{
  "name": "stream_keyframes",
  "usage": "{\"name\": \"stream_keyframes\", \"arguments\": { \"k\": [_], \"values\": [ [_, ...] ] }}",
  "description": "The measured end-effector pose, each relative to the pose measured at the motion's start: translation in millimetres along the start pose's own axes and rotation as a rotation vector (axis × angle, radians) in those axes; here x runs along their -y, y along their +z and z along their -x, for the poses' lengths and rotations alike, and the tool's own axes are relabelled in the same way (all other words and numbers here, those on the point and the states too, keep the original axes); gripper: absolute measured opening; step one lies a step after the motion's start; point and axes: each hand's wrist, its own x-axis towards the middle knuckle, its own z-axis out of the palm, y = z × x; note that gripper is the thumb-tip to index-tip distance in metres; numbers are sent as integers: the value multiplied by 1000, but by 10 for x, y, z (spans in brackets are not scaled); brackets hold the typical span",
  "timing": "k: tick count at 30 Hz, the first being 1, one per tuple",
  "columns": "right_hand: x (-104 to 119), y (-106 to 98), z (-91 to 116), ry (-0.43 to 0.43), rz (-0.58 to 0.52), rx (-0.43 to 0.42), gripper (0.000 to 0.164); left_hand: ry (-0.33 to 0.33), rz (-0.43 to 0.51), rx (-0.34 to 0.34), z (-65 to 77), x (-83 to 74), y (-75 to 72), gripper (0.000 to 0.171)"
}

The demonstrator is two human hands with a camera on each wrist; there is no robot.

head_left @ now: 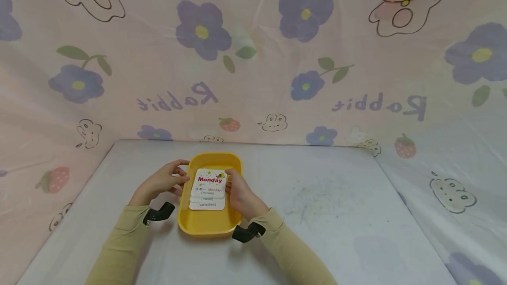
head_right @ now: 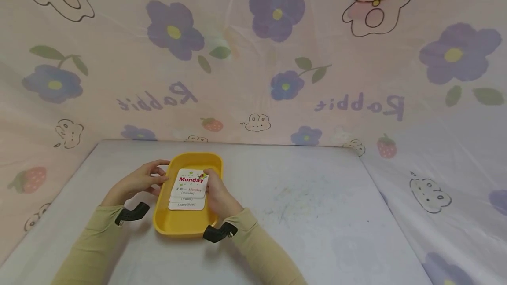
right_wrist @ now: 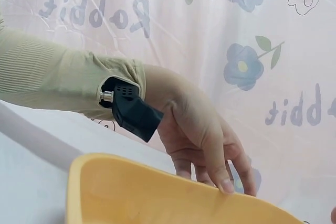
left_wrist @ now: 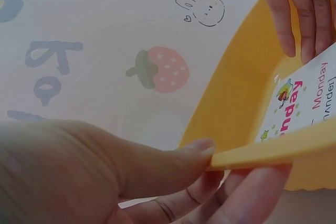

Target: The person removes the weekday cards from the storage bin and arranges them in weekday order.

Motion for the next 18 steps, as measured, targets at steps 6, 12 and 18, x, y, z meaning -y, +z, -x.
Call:
{"name": "stream_keyframes", "arguments": {
  "k": [6, 12, 18],
  "values": [
    [-17, -9, -28, -36, 18, 70, 57, -8, -7, -8, 10, -14, 11, 56],
    [13, -36, 11, -24, 33, 110, 60, 2, -3, -3, -6, -5, 9, 56],
    [101, -79, 74, -42, 127, 211, 56, 12, -3, 5, 12, -6, -6, 57]
  ]
}}
